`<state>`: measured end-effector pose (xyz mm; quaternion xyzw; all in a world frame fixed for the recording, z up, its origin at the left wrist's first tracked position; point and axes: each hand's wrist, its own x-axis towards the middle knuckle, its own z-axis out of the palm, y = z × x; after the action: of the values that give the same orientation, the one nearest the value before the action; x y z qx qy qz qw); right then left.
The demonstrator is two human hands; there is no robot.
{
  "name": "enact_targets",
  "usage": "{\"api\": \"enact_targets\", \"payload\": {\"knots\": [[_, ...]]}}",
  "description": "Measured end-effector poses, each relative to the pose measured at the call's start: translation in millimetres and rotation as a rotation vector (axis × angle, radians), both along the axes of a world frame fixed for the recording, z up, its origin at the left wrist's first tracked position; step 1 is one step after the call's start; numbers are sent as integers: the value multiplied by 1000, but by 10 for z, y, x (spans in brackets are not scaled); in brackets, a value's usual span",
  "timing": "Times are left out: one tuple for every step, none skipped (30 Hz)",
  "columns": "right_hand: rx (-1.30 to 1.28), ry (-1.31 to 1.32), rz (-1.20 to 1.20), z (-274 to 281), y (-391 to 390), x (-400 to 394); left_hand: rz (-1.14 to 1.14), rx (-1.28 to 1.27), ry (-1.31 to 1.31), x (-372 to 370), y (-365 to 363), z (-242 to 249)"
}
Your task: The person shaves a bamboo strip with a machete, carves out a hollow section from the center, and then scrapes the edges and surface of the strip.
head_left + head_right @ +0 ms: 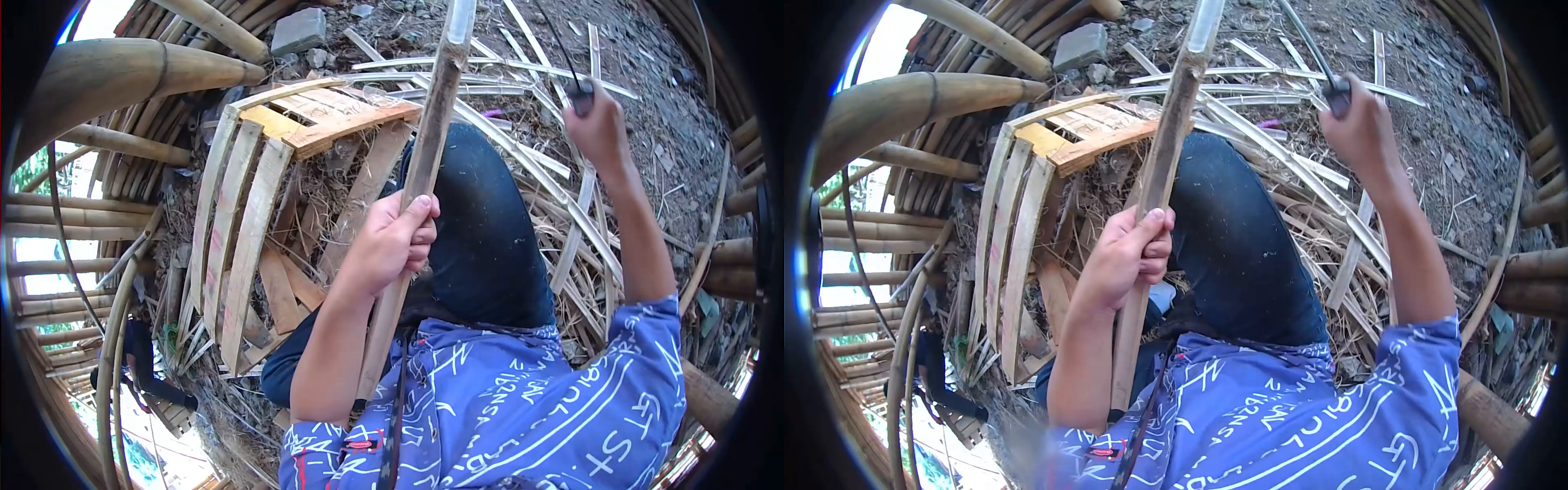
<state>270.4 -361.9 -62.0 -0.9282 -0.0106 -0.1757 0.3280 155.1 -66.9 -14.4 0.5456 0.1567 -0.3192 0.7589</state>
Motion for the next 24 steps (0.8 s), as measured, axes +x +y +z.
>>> {"api": "enact_targets", "payload": {"knots": [[-20, 44, 50, 104, 21, -111, 7, -9, -6, 37, -7, 9], [-43, 96, 98, 211, 54, -233, 12, -20, -4, 59, -28, 10], [-28, 78, 158, 258, 120, -341, 7, -25, 0, 81, -44, 22], [-11, 61, 214, 305, 211, -443, 6, -23, -13, 108, -49, 50], [13, 38, 248, 383, 312, -533, 4, -17, -25, 117, -57, 76], [29, 30, 293, 457, 370, -591, -6, -15, -23, 113, -70, 98], [-64, -23, 317, 432, 344, -571, -26, -9, -42, 109, -80, 127], [-158, -75, 343, 376, 313, -504, -42, -2, -61, 93, -90, 158], [-219, -41, 266, 249, 198, -325, -48, -6, -96, 53, -116, 186], [-279, -6, 189, 129, 61, -103, -53, -3, -95, 68, -142, 189], [-327, -5, 104, 168, -9, 54, -50, 14, -116, 116, -168, 183], [-331, -5, 115, 154, 33, 6, -35, 26, -134, 122, -182, 181], [-302, 3, 139, 161, 92, -27, -22, 4, -132, 121, -177, 183], [-274, 25, 168, 176, 145, -90, -19, -1, -140, 128, -172, 184], [-310, -81, 191, 195, 208, -185, -1, 5, -120, 110, -144, 180], [-308, -80, 188, 224, 228, -265, 16, 12, -105, 111, -114, 176], [-316, -135, 250, 263, 247, -326, 1, 10, -103, 109, -78, 167], [-319, -190, 312, 269, 271, -349, 3, 17, -103, 112, -77, 201], [-341, -197, 298, 115, 190, -226, -14, 4, -92, 84, -89, 246], [-329, -27, 189, 37, 111, -52, -33, -16, -79, 48, -112, 257], [-401, -70, 135, 60, 57, 40, -9, 89, -130, 124, -160, 177], [-473, -115, 93, 101, 39, 102, 2, 85, -132, 94, -148, 175], [-397, -122, 128, 122, 65, 90, -1, 23, -116, 145, -134, 194], [-313, -98, 171, 116, 161, -82, -5, -34, -70, 137, -106, 195]]}}
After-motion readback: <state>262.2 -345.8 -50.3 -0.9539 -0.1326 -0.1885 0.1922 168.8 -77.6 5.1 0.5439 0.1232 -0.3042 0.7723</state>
